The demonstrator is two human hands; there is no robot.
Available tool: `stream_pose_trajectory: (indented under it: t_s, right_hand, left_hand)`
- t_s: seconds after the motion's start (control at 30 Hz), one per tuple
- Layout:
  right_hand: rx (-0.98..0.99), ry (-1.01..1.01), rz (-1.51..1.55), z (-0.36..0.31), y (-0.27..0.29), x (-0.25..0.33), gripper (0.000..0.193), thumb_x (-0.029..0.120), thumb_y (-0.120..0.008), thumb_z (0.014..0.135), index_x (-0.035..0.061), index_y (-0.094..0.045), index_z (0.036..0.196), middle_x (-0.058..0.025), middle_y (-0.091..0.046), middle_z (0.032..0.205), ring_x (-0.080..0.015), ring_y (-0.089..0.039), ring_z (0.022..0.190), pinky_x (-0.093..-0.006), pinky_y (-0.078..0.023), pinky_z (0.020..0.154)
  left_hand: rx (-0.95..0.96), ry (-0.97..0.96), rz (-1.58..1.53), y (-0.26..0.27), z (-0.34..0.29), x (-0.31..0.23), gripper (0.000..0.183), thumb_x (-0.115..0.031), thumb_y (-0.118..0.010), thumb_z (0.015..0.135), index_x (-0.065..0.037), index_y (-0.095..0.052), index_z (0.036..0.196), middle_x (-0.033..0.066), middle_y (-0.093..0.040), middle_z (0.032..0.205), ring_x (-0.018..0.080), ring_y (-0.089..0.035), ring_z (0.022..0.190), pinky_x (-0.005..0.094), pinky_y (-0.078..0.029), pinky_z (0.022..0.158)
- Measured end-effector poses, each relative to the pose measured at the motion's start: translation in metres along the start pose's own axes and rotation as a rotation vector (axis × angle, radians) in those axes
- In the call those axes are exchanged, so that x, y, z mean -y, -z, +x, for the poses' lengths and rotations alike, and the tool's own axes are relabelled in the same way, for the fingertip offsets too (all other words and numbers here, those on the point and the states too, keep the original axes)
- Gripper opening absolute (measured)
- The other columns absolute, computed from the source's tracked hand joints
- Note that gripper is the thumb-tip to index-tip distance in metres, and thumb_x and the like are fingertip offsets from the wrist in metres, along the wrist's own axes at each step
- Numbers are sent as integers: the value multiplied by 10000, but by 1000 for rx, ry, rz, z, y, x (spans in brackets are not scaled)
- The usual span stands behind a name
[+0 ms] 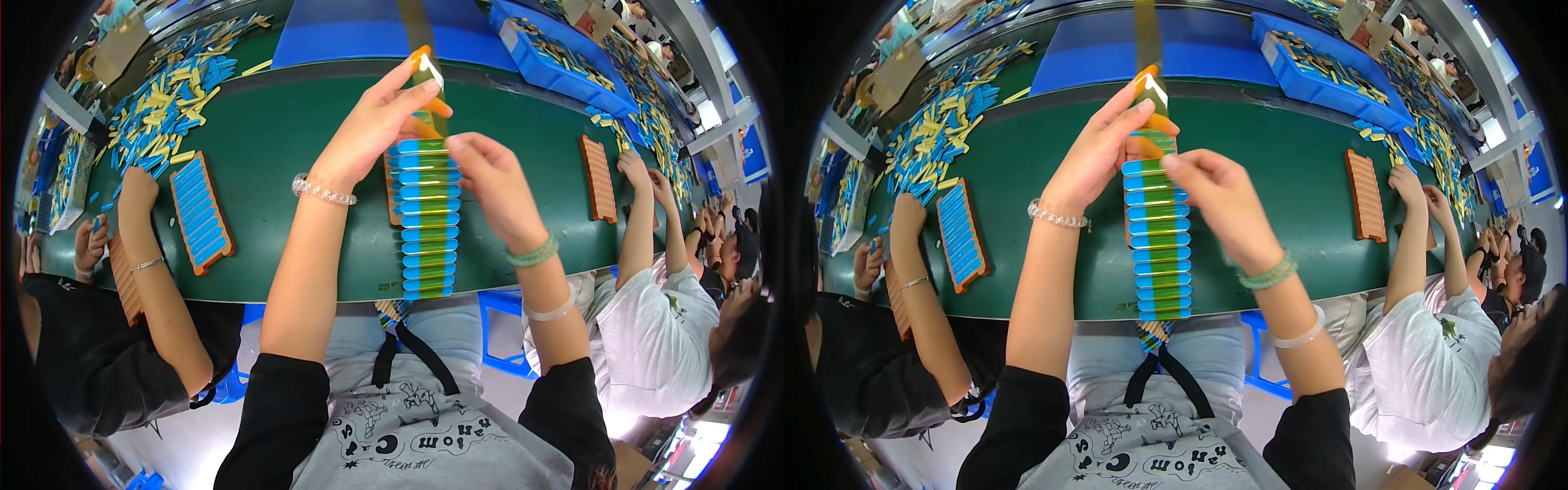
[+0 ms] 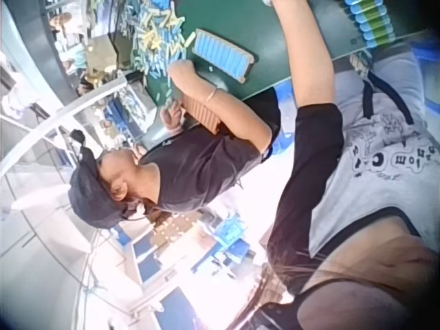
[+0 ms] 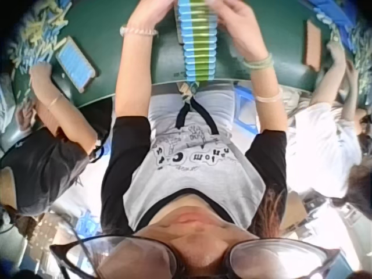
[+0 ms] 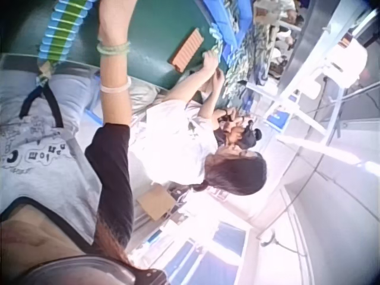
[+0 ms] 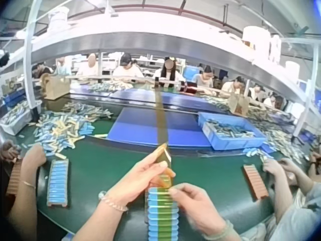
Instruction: The person assembles small plastic components into an assembly tray by hand.
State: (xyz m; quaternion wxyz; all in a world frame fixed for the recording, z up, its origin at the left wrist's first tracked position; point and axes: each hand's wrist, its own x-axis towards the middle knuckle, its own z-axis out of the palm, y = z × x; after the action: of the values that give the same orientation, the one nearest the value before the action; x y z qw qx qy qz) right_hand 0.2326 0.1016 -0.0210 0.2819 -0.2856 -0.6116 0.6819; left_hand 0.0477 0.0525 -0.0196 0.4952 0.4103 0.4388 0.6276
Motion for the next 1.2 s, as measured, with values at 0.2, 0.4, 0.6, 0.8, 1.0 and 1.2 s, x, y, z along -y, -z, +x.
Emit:
stream_pose_trajectory:
  t_s: [0.2, 0.4, 0.6, 0.8, 1.0, 1.2]
  right_hand:
    - [-7, -64, 164, 6, -27, -1, 210, 227, -671, 960, 19, -679, 932, -33, -689, 819, -82, -627, 667, -240, -504, 633]
    - [5, -47, 224, -14, -5, 0, 179, 197, -679, 947, 45, -667, 855, -10, -679, 812, -55, -597, 705, -220, -469, 660]
    - [-48, -111, -4, -80, -2, -20, 181, 203, -678, 953, 61, -659, 841, 59, -607, 785, -5, -495, 731, -195, -401, 656]
    - [-123, -254, 75, -167, -13, -54, 147, 155, -684, 952, 21, -678, 894, 52, -627, 808, -5, -494, 708, -194, -409, 607]
    - [-85, -298, 81, -189, -15, -66, 140, 124, -670, 959, -15, -685, 966, -7, -684, 880, -37, -590, 779, -210, -494, 678]
    - [-373, -118, -24, -168, -32, -61, 197, 27, -709, 906, -6, -657, 1093, -10, -675, 854, -8, -549, 737, -174, -444, 600]
  left_hand:
    - [-196, -126, 334, 8, 14, 14, 497, -442, -506, 1014, -102, -564, 1372, 71, -700, 1054, 185, -661, 893, 318, -504, 806]
    - [-421, -65, 972, 27, 21, 31, 620, -556, -383, 1019, -51, -623, 1287, 125, -702, 1095, 289, -657, 976, 379, -458, 944]
    - [-245, 70, 866, 23, 19, 32, 719, -627, -274, 1014, -104, -434, 1481, 87, -708, 1106, 239, -641, 1072, 350, -439, 975]
    - [-68, 160, 584, 18, 13, 18, 862, -664, -293, 995, 23, -308, 1515, 119, -706, 1032, 180, -590, 888, 321, -467, 902]
    - [88, 117, 584, 17, 8, 26, 1090, -589, -712, 825, -69, -130, 1586, 161, -622, 1229, 251, -594, 1146, 350, -447, 978]
    - [-60, -113, 710, 19, 10, 27, 1209, -454, -857, 707, -174, -87, 1596, 201, -596, 1263, 293, -634, 1119, 436, -496, 971]
